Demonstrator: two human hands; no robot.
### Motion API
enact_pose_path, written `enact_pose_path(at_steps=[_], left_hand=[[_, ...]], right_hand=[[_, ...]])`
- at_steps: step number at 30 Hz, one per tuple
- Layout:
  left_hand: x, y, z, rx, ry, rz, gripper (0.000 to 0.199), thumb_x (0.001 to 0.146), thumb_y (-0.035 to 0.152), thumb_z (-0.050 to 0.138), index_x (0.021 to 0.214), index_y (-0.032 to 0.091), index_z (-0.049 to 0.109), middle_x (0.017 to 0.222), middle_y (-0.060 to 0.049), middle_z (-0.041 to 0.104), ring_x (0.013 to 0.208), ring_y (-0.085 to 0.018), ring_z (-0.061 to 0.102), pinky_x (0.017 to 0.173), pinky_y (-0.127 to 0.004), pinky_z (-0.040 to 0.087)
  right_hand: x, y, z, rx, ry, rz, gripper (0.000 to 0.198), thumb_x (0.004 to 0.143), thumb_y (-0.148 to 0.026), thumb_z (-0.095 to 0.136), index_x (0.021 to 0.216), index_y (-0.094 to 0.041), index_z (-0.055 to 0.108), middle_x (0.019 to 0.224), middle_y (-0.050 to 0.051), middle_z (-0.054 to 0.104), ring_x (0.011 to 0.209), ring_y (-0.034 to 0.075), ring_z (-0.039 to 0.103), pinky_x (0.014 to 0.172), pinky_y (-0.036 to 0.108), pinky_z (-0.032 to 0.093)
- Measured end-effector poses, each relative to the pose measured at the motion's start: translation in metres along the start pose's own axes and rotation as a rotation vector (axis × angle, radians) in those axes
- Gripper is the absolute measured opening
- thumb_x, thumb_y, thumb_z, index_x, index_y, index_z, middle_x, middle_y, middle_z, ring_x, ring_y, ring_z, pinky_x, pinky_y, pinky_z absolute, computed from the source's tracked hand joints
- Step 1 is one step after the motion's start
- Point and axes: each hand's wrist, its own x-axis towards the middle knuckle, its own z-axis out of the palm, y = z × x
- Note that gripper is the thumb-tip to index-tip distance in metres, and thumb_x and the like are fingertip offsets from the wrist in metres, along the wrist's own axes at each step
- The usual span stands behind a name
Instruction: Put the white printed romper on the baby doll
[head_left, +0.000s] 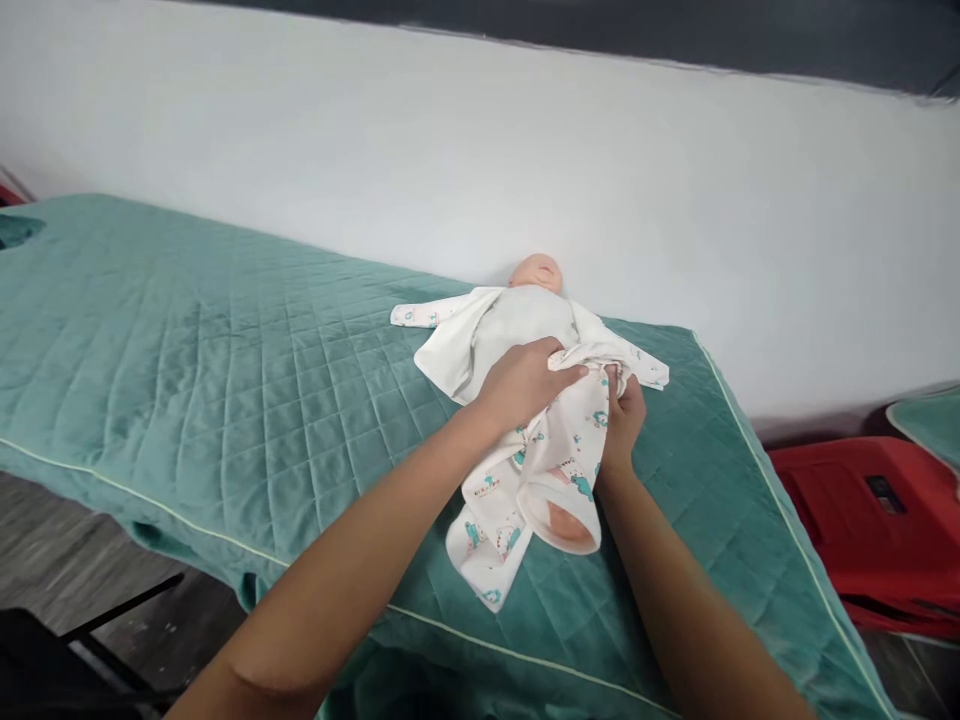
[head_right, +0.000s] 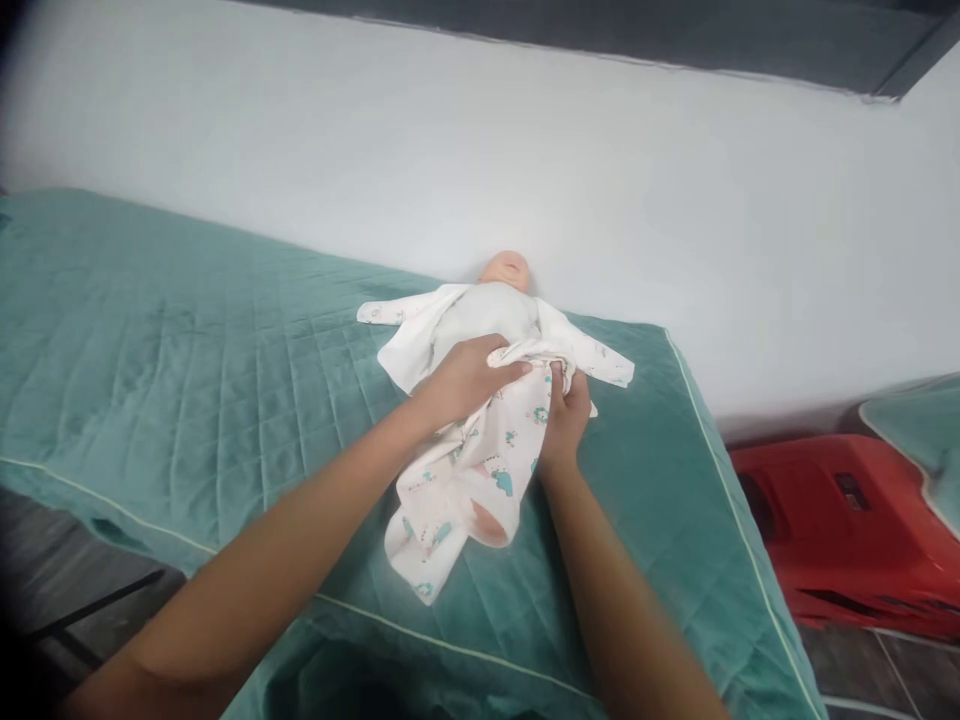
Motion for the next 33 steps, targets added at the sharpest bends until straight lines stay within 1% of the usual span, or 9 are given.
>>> enact_pose_path(at_steps=[3,6,10,14,20,23,26,29,33], left_hand=[[-0.006,0.005,0.003,-0.034,-0.029,-0.025,0.031,0.086,0.051,0.057,0.088,0.020,0.060,0.081,-0.002,0.065,0.072,-0.017,0.057,0.060,-0.027,0.035],[-0.010,0.007,0.005,-0.064,-0.046,-0.040,0.032,0.085,0.053,0.057,0.088,0.021,0.059,0.078,-0.001,0.064,0.068,-0.016,0.056,0.058,-0.027,0.035],[-0.004,0.001,0.006,-0.037,-0.015,-0.020,0.031,0.088,0.051,0.054,0.087,0.021,0.057,0.074,0.000,0.063,0.064,-0.015,0.055,0.058,-0.028,0.035],[0.011,-0.007,0.007,0.005,0.036,0.010,0.028,0.088,0.047,0.055,0.083,0.020,0.057,0.077,-0.001,0.062,0.069,-0.016,0.054,0.062,-0.028,0.035],[0.021,-0.011,0.001,-0.090,0.078,0.063,0.022,0.087,0.038,0.056,0.078,0.018,0.055,0.079,0.000,0.060,0.076,-0.015,0.052,0.070,-0.027,0.037],[0.019,-0.018,-0.010,-0.219,0.061,0.071,0.019,0.083,0.036,0.060,0.082,0.017,0.059,0.084,0.000,0.060,0.080,-0.015,0.053,0.073,-0.026,0.039],[0.018,-0.031,-0.021,-0.485,0.000,-0.004,0.021,0.077,0.034,0.066,0.088,0.018,0.062,0.083,0.001,0.059,0.075,-0.013,0.054,0.069,-0.025,0.040],[0.016,-0.044,-0.028,-0.715,-0.056,-0.064,0.026,0.071,0.033,0.072,0.089,0.018,0.062,0.078,0.002,0.057,0.068,-0.011,0.053,0.064,-0.024,0.041],[0.012,-0.052,-0.027,-0.837,-0.007,-0.063,0.028,0.067,0.030,0.074,0.088,0.018,0.061,0.077,0.002,0.056,0.067,-0.011,0.054,0.062,-0.022,0.042]], right_hand=[[0.003,0.000,0.001,0.058,0.043,0.023,0.042,0.086,-0.057,0.052,0.070,-0.021,0.041,0.067,-0.004,0.041,0.063,0.012,0.036,0.059,0.027,0.031],[0.010,0.001,0.004,0.058,0.023,-0.006,0.043,0.087,-0.058,0.052,0.069,-0.021,0.038,0.065,-0.004,0.037,0.062,0.011,0.033,0.058,0.027,0.029],[0.022,0.006,0.008,-0.022,0.040,-0.067,0.044,0.087,-0.061,0.048,0.069,-0.021,0.039,0.066,-0.004,0.039,0.064,0.012,0.035,0.061,0.028,0.031],[0.026,0.011,0.010,-0.067,0.080,-0.040,0.045,0.086,-0.062,0.047,0.069,-0.022,0.040,0.066,-0.004,0.040,0.066,0.013,0.038,0.063,0.028,0.033],[0.016,0.009,0.010,0.009,0.006,-0.010,0.040,0.090,-0.057,0.049,0.074,-0.020,0.046,0.071,-0.004,0.046,0.069,0.013,0.042,0.065,0.027,0.036],[0.012,0.003,0.011,0.043,-0.030,0.002,0.036,0.088,-0.054,0.053,0.075,-0.020,0.049,0.072,-0.004,0.049,0.070,0.012,0.044,0.066,0.026,0.037],[0.006,-0.004,0.011,0.060,-0.092,0.002,0.029,0.085,-0.048,0.060,0.081,-0.020,0.056,0.075,-0.003,0.053,0.073,0.013,0.047,0.068,0.026,0.039],[-0.001,-0.011,0.009,0.068,-0.172,0.011,0.023,0.082,-0.043,0.065,0.085,-0.021,0.060,0.075,-0.003,0.055,0.069,0.012,0.047,0.065,0.025,0.039],[-0.004,-0.022,0.004,0.090,-0.315,-0.001,0.022,0.080,-0.041,0.070,0.091,-0.023,0.063,0.080,-0.003,0.059,0.071,0.012,0.049,0.065,0.025,0.041]])
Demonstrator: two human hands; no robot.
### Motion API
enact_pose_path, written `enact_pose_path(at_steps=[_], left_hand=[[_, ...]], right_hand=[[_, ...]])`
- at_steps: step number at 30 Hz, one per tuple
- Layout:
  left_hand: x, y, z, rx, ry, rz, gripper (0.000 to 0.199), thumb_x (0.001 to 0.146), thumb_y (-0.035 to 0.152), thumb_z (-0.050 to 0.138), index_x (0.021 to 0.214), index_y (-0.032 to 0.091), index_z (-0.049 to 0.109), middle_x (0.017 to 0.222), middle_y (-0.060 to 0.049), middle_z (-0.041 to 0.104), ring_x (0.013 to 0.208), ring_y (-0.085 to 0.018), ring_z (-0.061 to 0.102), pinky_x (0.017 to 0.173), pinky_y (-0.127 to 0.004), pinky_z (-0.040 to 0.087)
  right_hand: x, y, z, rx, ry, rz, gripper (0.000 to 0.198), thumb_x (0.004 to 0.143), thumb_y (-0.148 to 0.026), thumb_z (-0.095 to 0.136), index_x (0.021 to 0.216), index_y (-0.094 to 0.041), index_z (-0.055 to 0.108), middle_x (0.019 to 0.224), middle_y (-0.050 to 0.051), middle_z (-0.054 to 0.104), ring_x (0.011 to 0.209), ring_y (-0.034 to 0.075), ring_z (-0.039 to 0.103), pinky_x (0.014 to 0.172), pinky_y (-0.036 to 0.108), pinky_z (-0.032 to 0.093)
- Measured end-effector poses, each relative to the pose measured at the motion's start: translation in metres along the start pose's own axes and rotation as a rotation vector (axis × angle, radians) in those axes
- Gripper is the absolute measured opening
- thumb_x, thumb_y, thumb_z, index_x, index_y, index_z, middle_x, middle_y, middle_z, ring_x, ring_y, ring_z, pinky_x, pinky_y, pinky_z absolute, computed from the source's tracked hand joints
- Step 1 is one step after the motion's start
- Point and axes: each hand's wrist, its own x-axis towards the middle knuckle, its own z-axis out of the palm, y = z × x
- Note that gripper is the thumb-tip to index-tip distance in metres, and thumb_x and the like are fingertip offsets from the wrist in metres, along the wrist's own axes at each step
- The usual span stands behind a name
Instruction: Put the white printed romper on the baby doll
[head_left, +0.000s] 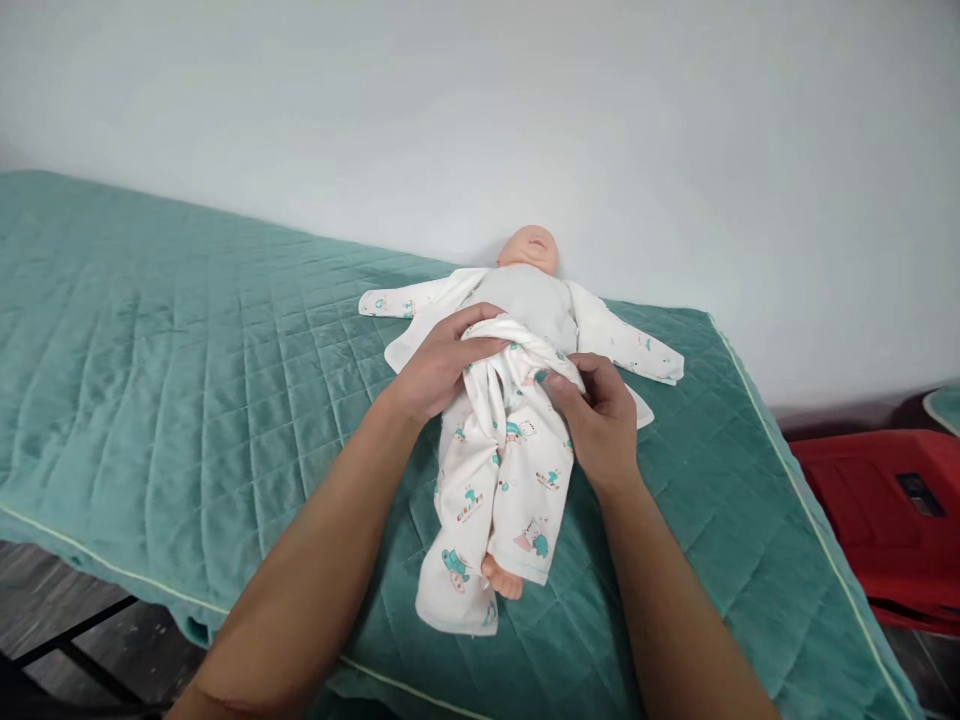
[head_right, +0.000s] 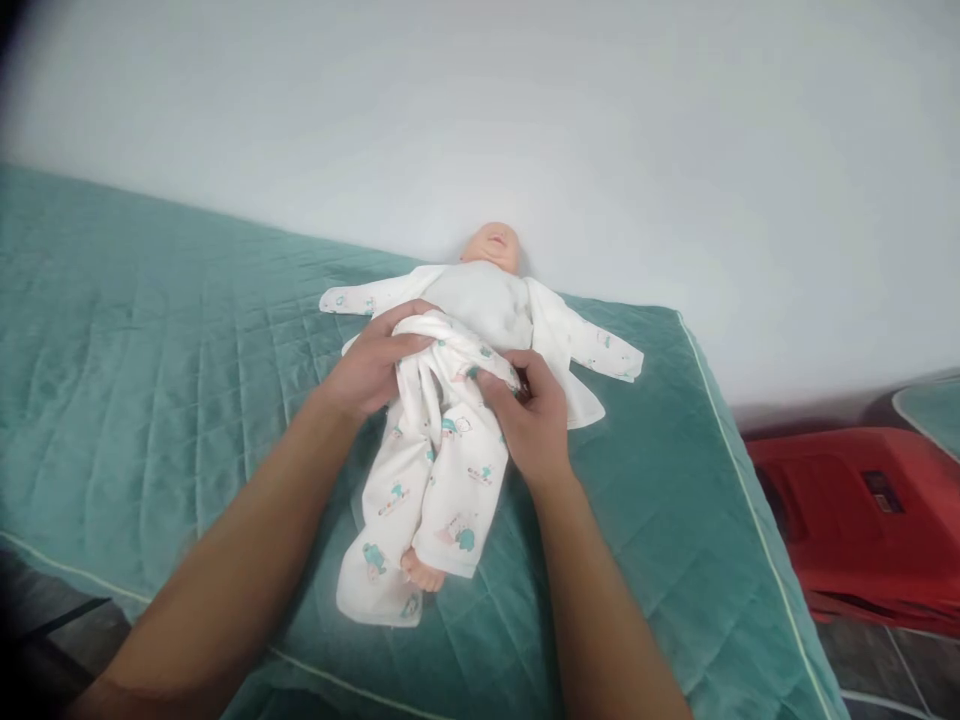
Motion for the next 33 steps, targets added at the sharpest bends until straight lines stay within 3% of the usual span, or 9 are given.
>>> enact_pose_path(at_steps=[3,7,11,15,18,23,25,30,33], left_hand=[[-0.002,-0.005,0.002,-0.022,0.026,0.013,0.028,0.066,0.030,0.074,0.087,0.018,0.060,0.075,0.003,0.055,0.065,-0.010,0.052,0.060,-0.022,0.042],[-0.005,-0.010,0.003,0.015,0.048,0.034,0.028,0.066,0.034,0.073,0.085,0.019,0.059,0.072,0.003,0.053,0.062,-0.010,0.051,0.058,-0.023,0.041],[-0.009,-0.008,0.001,0.015,0.047,0.061,0.027,0.072,0.038,0.072,0.084,0.019,0.057,0.070,0.003,0.051,0.060,-0.010,0.050,0.057,-0.023,0.040],[-0.014,0.001,0.003,0.190,-0.158,-0.068,0.031,0.073,0.041,0.074,0.089,0.018,0.059,0.075,0.001,0.057,0.063,-0.012,0.052,0.057,-0.024,0.040],[-0.016,0.002,0.005,0.235,-0.234,-0.094,0.030,0.076,0.041,0.074,0.081,0.018,0.055,0.073,0.001,0.053,0.063,-0.011,0.050,0.056,-0.023,0.037],[-0.011,-0.010,0.003,0.007,-0.045,-0.018,0.030,0.077,0.042,0.072,0.086,0.018,0.056,0.076,0.000,0.057,0.068,-0.014,0.055,0.063,-0.026,0.043],[-0.008,-0.014,0.002,-0.068,0.040,-0.006,0.035,0.077,0.045,0.071,0.094,0.018,0.058,0.081,-0.003,0.062,0.072,-0.017,0.060,0.066,-0.029,0.047],[-0.006,-0.016,0.002,-0.117,0.111,-0.006,0.034,0.080,0.048,0.069,0.095,0.020,0.061,0.079,-0.002,0.064,0.070,-0.016,0.061,0.062,-0.027,0.047],[-0.010,-0.010,0.001,-0.018,0.104,-0.040,0.037,0.083,0.055,0.064,0.090,0.019,0.064,0.079,-0.002,0.065,0.069,-0.015,0.060,0.062,-0.027,0.047]], right_hand=[[0.008,-0.017,-0.001,-0.019,-0.198,0.038,0.026,0.078,-0.042,0.073,0.093,-0.022,0.065,0.082,-0.002,0.061,0.072,0.013,0.052,0.064,0.026,0.041],[0.031,-0.043,0.006,-0.166,-0.469,0.091,0.031,0.073,-0.046,0.076,0.076,-0.018,0.065,0.065,-0.003,0.055,0.061,0.011,0.046,0.055,0.024,0.034],[0.045,-0.042,0.016,0.017,-0.423,0.101,0.032,0.073,-0.047,0.075,0.072,-0.018,0.062,0.064,-0.003,0.054,0.060,0.011,0.047,0.055,0.024,0.037],[0.043,-0.020,0.014,0.296,-0.246,0.192,0.035,0.079,-0.053,0.066,0.092,-0.020,0.065,0.072,0.001,0.062,0.066,0.017,0.058,0.059,0.029,0.046],[0.041,-0.012,0.011,0.359,-0.203,0.205,0.042,0.083,-0.057,0.058,0.103,-0.021,0.065,0.079,0.004,0.067,0.076,0.022,0.064,0.064,0.033,0.050],[0.040,-0.014,0.010,0.491,-0.223,0.212,0.030,0.080,-0.048,0.067,0.098,-0.023,0.063,0.084,0.002,0.069,0.076,0.019,0.065,0.068,0.032,0.052],[0.039,-0.018,0.009,0.452,-0.293,0.221,0.029,0.074,-0.043,0.075,0.093,-0.023,0.065,0.082,0.000,0.068,0.071,0.017,0.064,0.064,0.029,0.051],[0.031,-0.029,0.006,0.116,-0.705,0.264,0.033,0.066,-0.038,0.082,0.092,-0.020,0.073,0.088,0.002,0.072,0.080,0.020,0.067,0.067,0.031,0.052],[0.028,-0.027,0.009,0.198,-0.633,0.321,0.030,0.072,-0.041,0.077,0.093,-0.020,0.073,0.092,0.004,0.074,0.083,0.022,0.068,0.071,0.034,0.054]])
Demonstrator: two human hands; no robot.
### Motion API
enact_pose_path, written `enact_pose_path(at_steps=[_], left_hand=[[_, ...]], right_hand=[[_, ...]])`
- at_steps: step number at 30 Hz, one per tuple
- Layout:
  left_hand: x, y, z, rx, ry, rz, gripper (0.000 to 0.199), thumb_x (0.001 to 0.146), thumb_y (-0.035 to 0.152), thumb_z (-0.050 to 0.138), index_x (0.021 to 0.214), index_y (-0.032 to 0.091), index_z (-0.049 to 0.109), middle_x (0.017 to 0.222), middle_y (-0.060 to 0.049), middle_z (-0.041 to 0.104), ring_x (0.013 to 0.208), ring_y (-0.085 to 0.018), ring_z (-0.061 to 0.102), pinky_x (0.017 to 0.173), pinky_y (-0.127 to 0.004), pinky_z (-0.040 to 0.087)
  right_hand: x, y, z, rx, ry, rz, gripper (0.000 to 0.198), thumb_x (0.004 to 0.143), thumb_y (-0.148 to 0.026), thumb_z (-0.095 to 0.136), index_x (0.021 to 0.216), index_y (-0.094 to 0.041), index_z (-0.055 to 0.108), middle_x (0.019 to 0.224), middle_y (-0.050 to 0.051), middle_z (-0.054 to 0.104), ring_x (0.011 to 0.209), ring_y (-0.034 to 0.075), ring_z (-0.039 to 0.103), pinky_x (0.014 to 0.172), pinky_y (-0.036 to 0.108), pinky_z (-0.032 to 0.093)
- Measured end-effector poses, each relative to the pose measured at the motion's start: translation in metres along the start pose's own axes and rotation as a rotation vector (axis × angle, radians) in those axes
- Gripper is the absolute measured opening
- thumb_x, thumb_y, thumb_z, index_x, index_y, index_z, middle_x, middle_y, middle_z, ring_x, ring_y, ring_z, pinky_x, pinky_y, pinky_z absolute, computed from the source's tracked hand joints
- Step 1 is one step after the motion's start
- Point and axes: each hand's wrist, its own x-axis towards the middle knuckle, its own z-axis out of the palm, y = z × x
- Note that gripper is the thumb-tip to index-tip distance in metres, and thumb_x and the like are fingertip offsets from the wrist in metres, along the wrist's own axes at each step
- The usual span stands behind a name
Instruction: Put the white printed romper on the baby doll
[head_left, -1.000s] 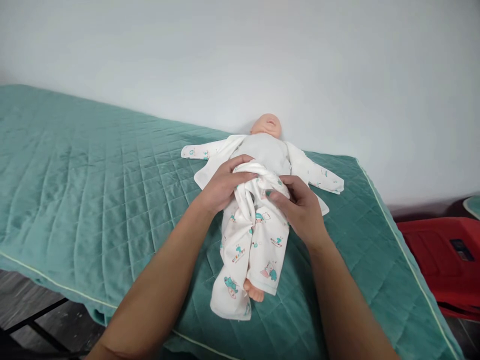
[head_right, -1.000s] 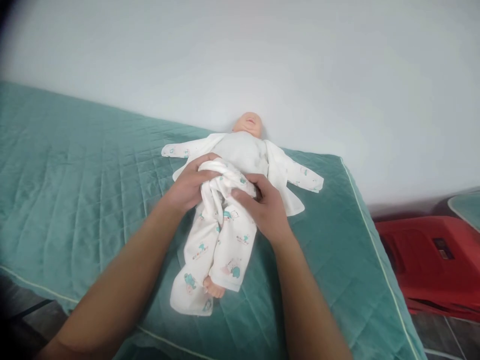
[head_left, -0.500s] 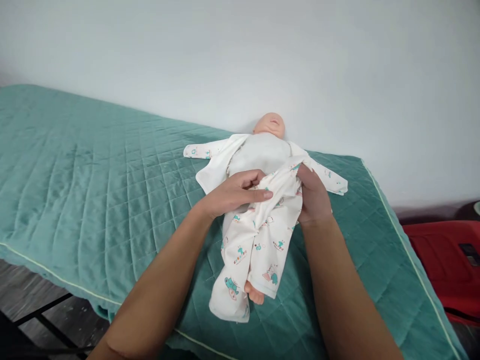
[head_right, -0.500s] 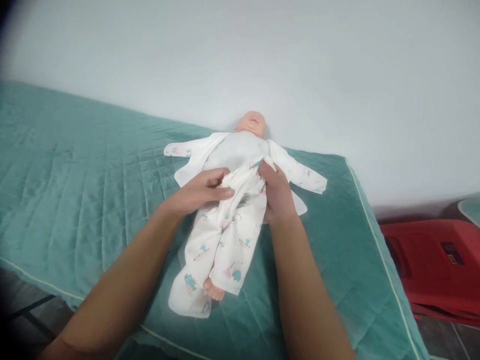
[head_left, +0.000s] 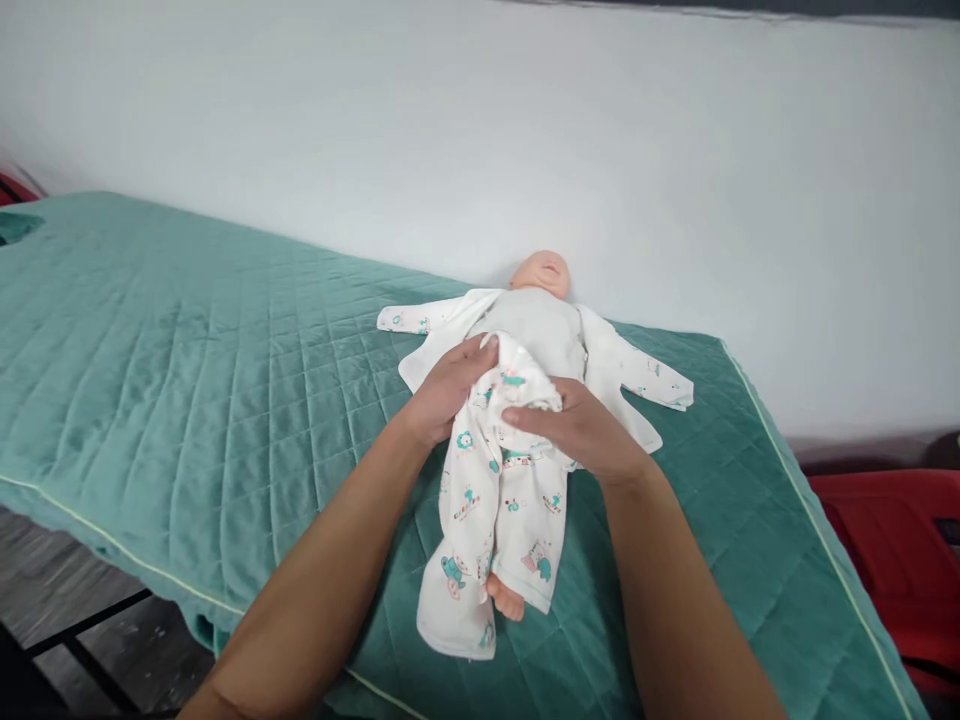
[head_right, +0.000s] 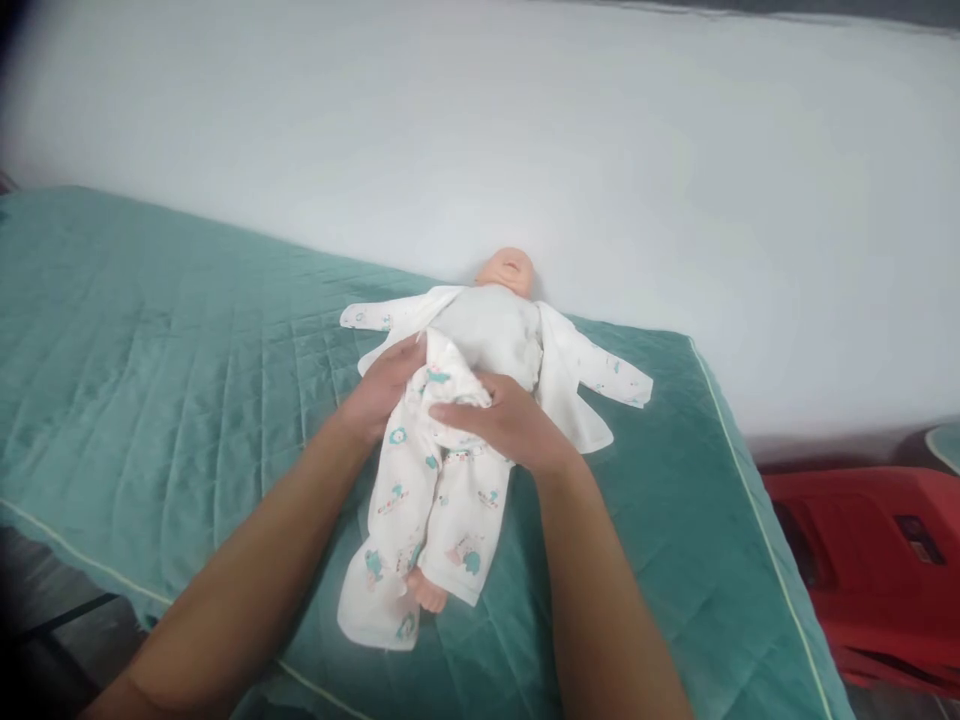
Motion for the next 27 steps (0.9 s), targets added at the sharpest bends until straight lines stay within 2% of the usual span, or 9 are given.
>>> enact_pose_path(at_steps=[3,6,9,13,17,20,23,27], left_hand=[[-0.007,0.012,-0.001,0.230,-0.196,-0.069,0.036,0.076,0.048,0.074,0.095,0.017,0.069,0.091,-0.005,0.070,0.081,-0.020,0.065,0.070,-0.029,0.050],[-0.013,0.020,-0.001,0.371,-0.395,-0.165,0.037,0.070,0.038,0.081,0.099,0.017,0.072,0.100,-0.007,0.073,0.091,-0.024,0.067,0.077,-0.032,0.051],[-0.013,0.015,-0.001,0.216,-0.344,-0.167,0.036,0.077,0.042,0.075,0.101,0.016,0.073,0.103,-0.009,0.073,0.094,-0.024,0.068,0.082,-0.034,0.052],[-0.007,0.000,-0.002,-0.065,-0.170,-0.118,0.043,0.078,0.047,0.073,0.105,0.013,0.071,0.098,-0.011,0.074,0.087,-0.023,0.069,0.078,-0.034,0.054],[-0.002,-0.004,-0.002,-0.139,-0.070,-0.111,0.049,0.071,0.048,0.079,0.101,0.011,0.070,0.088,-0.011,0.074,0.079,-0.023,0.069,0.072,-0.033,0.054],[-0.005,0.001,-0.001,-0.105,-0.066,-0.123,0.049,0.073,0.050,0.076,0.102,0.011,0.070,0.088,-0.010,0.074,0.078,-0.023,0.069,0.071,-0.032,0.053],[-0.009,0.012,0.000,0.044,-0.137,-0.146,0.047,0.078,0.048,0.072,0.108,0.012,0.070,0.094,-0.010,0.074,0.084,-0.023,0.068,0.075,-0.032,0.052],[-0.015,0.026,-0.002,0.274,-0.421,-0.157,0.049,0.073,0.036,0.080,0.116,0.016,0.069,0.107,-0.009,0.073,0.101,-0.025,0.065,0.086,-0.033,0.050]], right_hand=[[0.005,0.005,-0.001,0.223,0.153,-0.045,0.027,0.078,-0.042,0.071,0.096,-0.022,0.070,0.091,0.004,0.074,0.080,0.022,0.070,0.069,0.034,0.056],[0.008,0.007,-0.002,0.275,0.198,-0.085,0.031,0.082,-0.045,0.065,0.103,-0.022,0.069,0.088,0.004,0.074,0.079,0.024,0.070,0.065,0.034,0.056],[0.008,0.005,0.000,0.257,0.206,-0.067,0.042,0.081,-0.049,0.067,0.112,-0.020,0.068,0.092,0.006,0.074,0.081,0.025,0.070,0.067,0.035,0.057],[0.005,-0.002,0.003,0.042,0.124,-0.074,0.047,0.069,-0.036,0.082,0.112,-0.022,0.069,0.100,0.004,0.074,0.093,0.024,0.069,0.079,0.036,0.057],[0.000,-0.007,0.004,-0.160,-0.078,-0.012,0.048,0.065,-0.032,0.085,0.110,-0.025,0.071,0.108,0.003,0.073,0.101,0.026,0.068,0.086,0.040,0.055],[-0.001,-0.003,0.004,-0.130,-0.068,0.036,0.041,0.071,-0.037,0.080,0.109,-0.024,0.071,0.107,0.004,0.073,0.100,0.026,0.068,0.086,0.040,0.056],[0.002,0.006,0.002,0.076,0.044,-0.005,0.039,0.074,-0.035,0.078,0.110,-0.021,0.070,0.104,0.005,0.074,0.096,0.024,0.069,0.084,0.038,0.056],[0.008,0.013,0.000,0.309,0.146,-0.058,0.036,0.076,-0.030,0.074,0.110,-0.021,0.070,0.103,0.005,0.074,0.091,0.024,0.070,0.078,0.035,0.057]])
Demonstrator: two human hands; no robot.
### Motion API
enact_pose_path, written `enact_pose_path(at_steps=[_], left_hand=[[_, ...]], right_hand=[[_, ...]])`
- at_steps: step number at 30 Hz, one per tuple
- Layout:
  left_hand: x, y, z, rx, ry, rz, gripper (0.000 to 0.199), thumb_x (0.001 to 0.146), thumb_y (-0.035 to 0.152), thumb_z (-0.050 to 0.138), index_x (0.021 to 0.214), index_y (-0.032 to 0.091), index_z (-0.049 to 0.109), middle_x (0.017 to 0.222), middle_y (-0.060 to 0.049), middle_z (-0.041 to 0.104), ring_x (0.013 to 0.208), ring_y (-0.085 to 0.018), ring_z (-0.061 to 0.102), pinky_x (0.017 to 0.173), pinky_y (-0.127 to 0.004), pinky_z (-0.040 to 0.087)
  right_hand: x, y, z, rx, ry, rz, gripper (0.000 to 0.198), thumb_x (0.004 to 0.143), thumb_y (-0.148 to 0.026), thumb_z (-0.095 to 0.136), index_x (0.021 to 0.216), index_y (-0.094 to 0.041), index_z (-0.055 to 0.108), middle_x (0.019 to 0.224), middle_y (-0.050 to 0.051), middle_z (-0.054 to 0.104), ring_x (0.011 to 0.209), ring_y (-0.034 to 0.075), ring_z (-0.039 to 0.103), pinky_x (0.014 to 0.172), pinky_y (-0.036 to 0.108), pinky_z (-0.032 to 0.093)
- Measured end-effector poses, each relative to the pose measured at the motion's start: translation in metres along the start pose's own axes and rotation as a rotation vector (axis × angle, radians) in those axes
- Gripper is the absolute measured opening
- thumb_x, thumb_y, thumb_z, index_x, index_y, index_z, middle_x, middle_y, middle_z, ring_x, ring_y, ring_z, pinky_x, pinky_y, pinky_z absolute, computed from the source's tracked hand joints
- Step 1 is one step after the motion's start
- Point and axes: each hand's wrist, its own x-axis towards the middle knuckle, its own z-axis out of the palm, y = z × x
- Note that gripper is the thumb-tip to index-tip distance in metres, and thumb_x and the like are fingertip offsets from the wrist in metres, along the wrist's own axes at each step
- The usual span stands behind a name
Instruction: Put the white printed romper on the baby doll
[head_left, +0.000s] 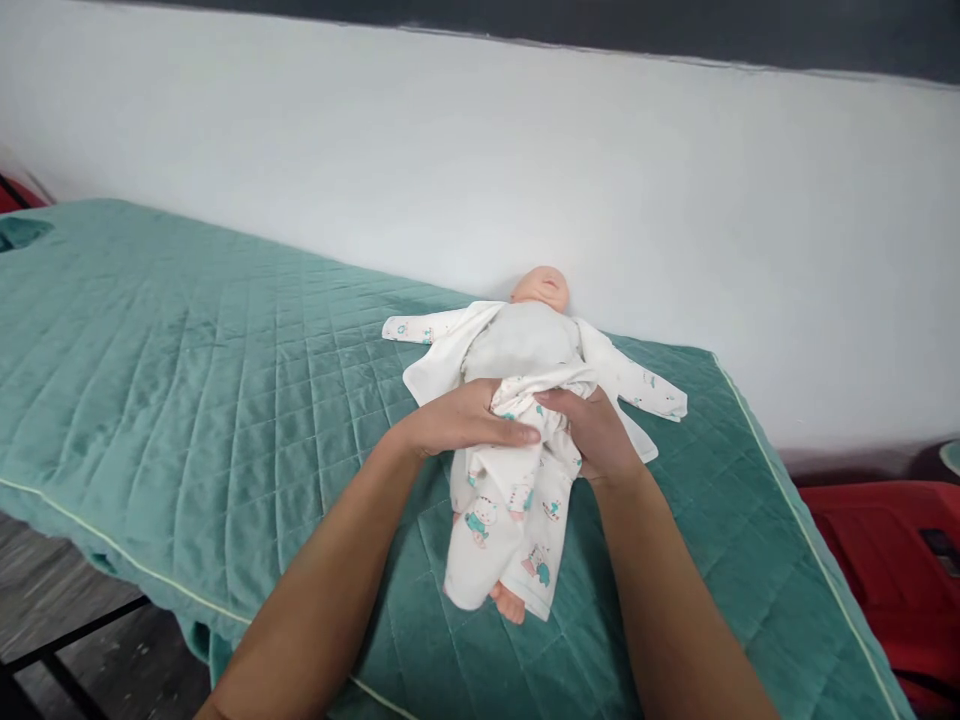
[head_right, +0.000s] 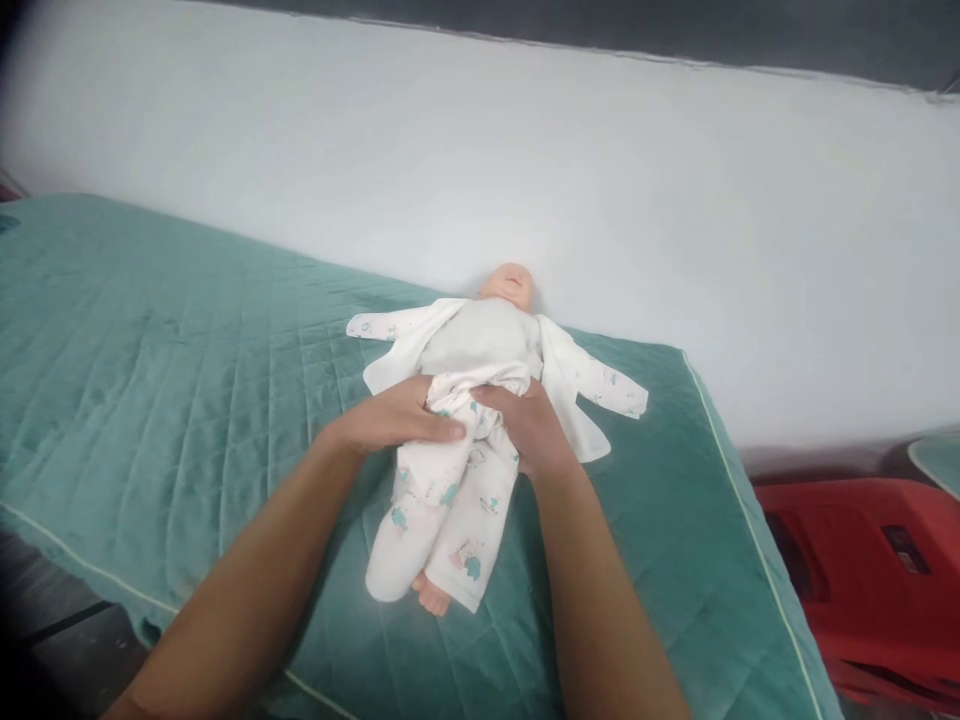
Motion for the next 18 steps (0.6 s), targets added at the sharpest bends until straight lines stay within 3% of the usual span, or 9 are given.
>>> enact_pose_path(at_steps=[3,8,13,18], left_hand=[[-0.002,-0.002,-0.004,-0.006,-0.048,-0.031,0.047,0.072,0.034,0.080,0.114,0.016,0.070,0.109,-0.010,0.072,0.101,-0.026,0.066,0.086,-0.035,0.051],[0.007,-0.022,-0.006,-0.284,0.086,0.048,0.040,0.076,0.037,0.077,0.105,0.010,0.072,0.100,-0.013,0.074,0.089,-0.025,0.069,0.078,-0.033,0.053],[0.014,-0.026,-0.002,-0.533,0.178,0.113,0.043,0.074,0.034,0.078,0.107,0.008,0.071,0.097,-0.015,0.075,0.088,-0.028,0.071,0.080,-0.036,0.054],[0.008,-0.017,0.001,-0.631,0.216,0.058,0.043,0.078,0.032,0.075,0.114,0.009,0.068,0.102,-0.015,0.074,0.093,-0.029,0.071,0.085,-0.038,0.053]], right_hand=[[0.002,-0.001,0.001,0.057,0.006,-0.030,0.035,0.077,-0.028,0.072,0.112,-0.021,0.069,0.106,0.005,0.073,0.093,0.024,0.070,0.079,0.035,0.057],[-0.001,-0.006,0.000,0.085,-0.085,0.024,0.038,0.079,-0.030,0.072,0.116,-0.020,0.068,0.108,0.007,0.072,0.093,0.025,0.070,0.079,0.038,0.057],[-0.005,-0.009,-0.005,-0.124,-0.130,0.091,0.043,0.071,-0.030,0.082,0.111,-0.019,0.070,0.101,0.005,0.074,0.091,0.023,0.070,0.081,0.035,0.056],[-0.009,-0.010,-0.003,-0.207,-0.166,0.154,0.039,0.074,-0.035,0.079,0.108,-0.018,0.072,0.103,0.006,0.075,0.094,0.023,0.070,0.081,0.034,0.055]])
